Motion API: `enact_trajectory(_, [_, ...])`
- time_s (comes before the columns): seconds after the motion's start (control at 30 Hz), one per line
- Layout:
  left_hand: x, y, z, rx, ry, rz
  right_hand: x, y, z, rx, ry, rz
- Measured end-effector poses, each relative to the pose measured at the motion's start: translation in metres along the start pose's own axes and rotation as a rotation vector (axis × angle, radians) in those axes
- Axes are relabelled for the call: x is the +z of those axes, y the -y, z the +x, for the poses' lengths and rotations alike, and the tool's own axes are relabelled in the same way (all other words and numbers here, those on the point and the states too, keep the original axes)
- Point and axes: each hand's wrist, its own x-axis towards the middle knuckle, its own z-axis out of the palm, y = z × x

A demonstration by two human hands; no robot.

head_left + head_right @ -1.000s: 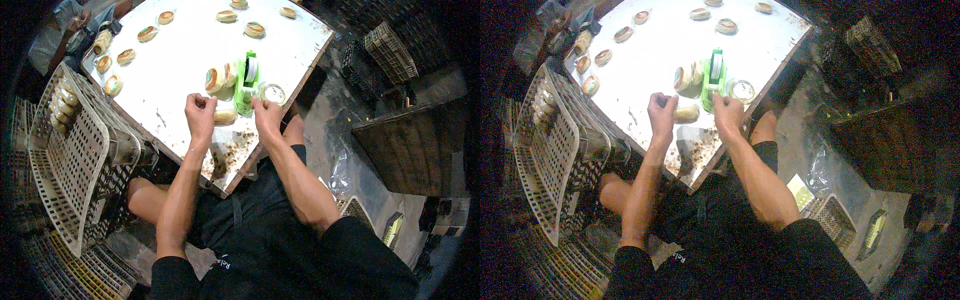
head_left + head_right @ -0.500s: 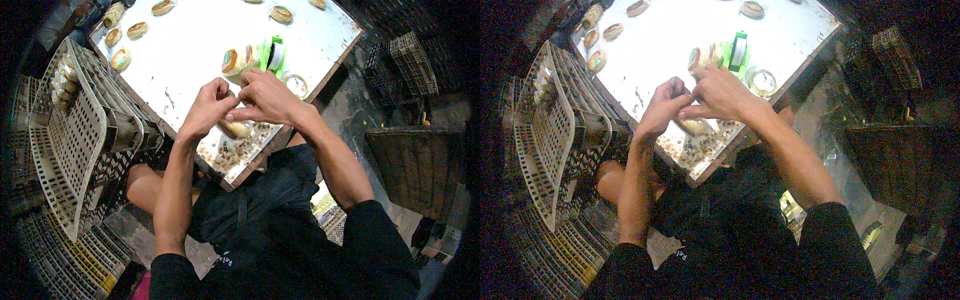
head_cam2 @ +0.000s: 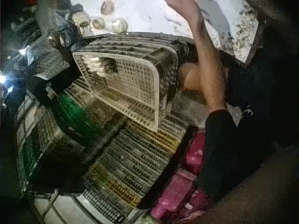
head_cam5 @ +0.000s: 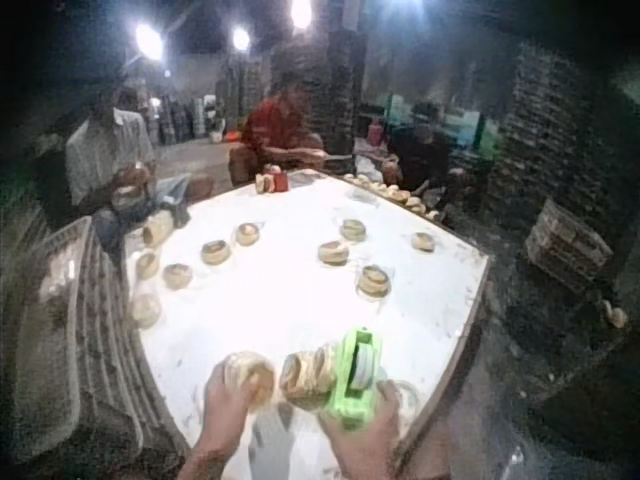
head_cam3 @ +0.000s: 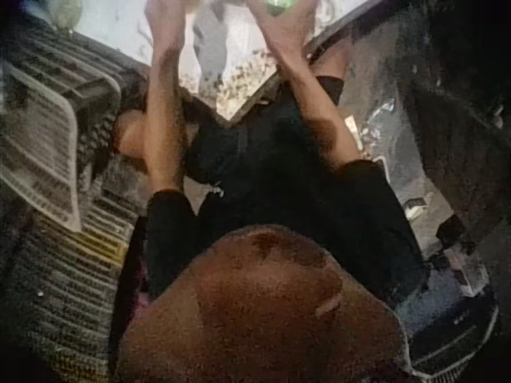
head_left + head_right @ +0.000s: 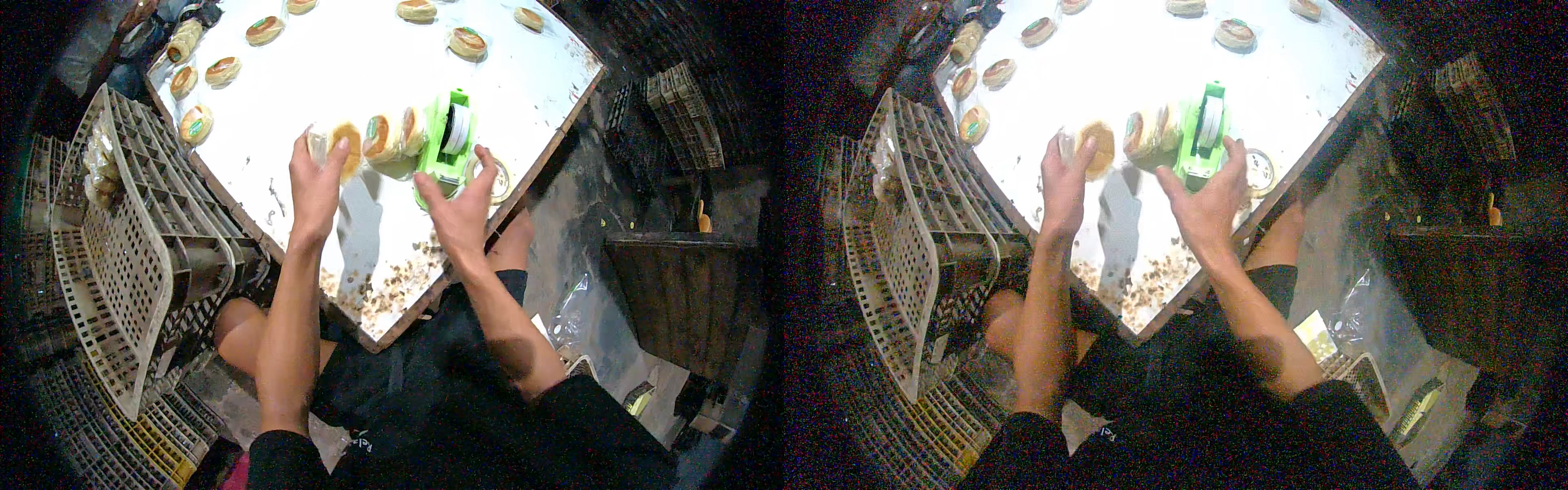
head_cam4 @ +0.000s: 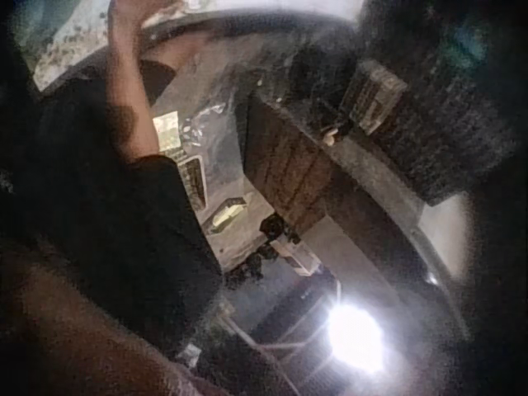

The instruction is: The person sits on the floor and repeatedly picks up small round buns, wraps each one in clear plastic film using a green tape dispenser, and places the wrapped buns into a white plastic basket. The process is repeated continuously throughout the clip.

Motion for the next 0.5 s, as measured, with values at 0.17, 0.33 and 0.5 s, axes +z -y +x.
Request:
enact_trajectory(0.17, [0.025,0.043,0.03,-0.163,0.065,0.105,0.014,-0.04,0.007,0.101,0.126,0.05])
enact_trajectory(0.33, [0.018,0.044,-0.004,-0.056,0.298,0.177,-0.05,-0.07,0.072,-0.033,0.542,0.065])
enact_trajectory(0.5, [0.009,0.015,-0.008,-0.154,0.068,0.346,0.017,-0.127,0.213,-0.261,0.496,-0.513])
